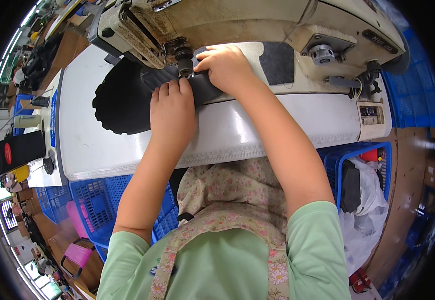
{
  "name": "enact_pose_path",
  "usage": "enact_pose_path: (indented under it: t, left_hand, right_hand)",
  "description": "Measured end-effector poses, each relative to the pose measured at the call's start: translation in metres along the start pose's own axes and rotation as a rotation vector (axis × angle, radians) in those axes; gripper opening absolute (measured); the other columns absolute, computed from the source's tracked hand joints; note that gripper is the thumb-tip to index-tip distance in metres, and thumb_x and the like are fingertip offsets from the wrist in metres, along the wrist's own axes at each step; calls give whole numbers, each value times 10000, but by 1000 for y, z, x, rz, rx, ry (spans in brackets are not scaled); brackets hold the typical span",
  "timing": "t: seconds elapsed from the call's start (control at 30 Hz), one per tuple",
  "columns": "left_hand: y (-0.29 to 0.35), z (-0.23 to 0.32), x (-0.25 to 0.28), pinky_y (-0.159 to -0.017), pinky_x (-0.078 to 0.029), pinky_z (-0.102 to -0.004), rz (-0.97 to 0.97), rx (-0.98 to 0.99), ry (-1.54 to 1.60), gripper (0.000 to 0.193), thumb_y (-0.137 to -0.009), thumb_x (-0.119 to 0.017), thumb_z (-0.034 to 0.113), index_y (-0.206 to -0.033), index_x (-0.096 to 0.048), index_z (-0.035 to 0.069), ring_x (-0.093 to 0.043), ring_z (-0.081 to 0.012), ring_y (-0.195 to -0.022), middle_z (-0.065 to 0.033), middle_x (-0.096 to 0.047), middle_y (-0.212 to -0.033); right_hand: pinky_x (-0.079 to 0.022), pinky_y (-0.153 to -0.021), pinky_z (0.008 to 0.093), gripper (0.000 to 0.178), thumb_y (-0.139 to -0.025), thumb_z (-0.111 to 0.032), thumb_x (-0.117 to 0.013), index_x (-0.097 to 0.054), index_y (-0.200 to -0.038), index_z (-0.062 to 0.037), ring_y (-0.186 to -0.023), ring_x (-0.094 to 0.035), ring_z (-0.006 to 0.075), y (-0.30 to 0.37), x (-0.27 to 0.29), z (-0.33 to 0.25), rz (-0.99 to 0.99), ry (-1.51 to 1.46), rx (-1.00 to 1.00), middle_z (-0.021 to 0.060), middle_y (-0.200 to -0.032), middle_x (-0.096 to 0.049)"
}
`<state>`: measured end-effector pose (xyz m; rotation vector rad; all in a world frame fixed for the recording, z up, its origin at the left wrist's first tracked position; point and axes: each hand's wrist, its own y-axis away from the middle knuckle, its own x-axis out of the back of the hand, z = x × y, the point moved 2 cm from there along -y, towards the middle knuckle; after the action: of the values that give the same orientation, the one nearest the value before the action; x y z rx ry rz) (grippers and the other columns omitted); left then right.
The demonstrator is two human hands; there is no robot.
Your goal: The person retrieves shoe parts from crates, aligns the fabric pieces on the table, and stitches them together using a sewing machine.
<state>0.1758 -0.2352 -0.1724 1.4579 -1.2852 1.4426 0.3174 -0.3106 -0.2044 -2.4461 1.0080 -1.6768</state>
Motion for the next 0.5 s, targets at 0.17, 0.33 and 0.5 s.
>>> enact_pose_path:
  t: [0.17,0.33,0.5]
  left_hand:
    - [2,-6,-7,-1021,-393,-446,57,-41,16,424,-745,-617,71,-1145,-526,-34,-561,-329,-1127,-188,-604,-1133]
    - [7,-18,-14,-1045,-369,-450,140,-108,77,438,-723,-586,33,-1150,-533,-45,-544,-323,-1160,-193,-600,-1166]
    - [7,-44,-18,-1079,-337,-439,148,-233,132,486,-682,-562,-7,-1168,-554,-14,-503,-289,-1224,-158,-592,-1212]
  right_hand:
    - [-450,-909,376,286,-691,-5,-593,-752,-872,-159,-1052,-612,225,3,5,-4,77,62,190,19,-1032,-691]
    - [-496,-776,383,286,-635,-32,-649,-739,-896,-106,-922,-612,273,4,15,3,-46,-125,257,57,-963,-681]
    - [-485,-805,381,198,-679,-89,-691,-745,-869,-106,-917,-613,274,15,13,-5,12,-181,285,79,-976,-681]
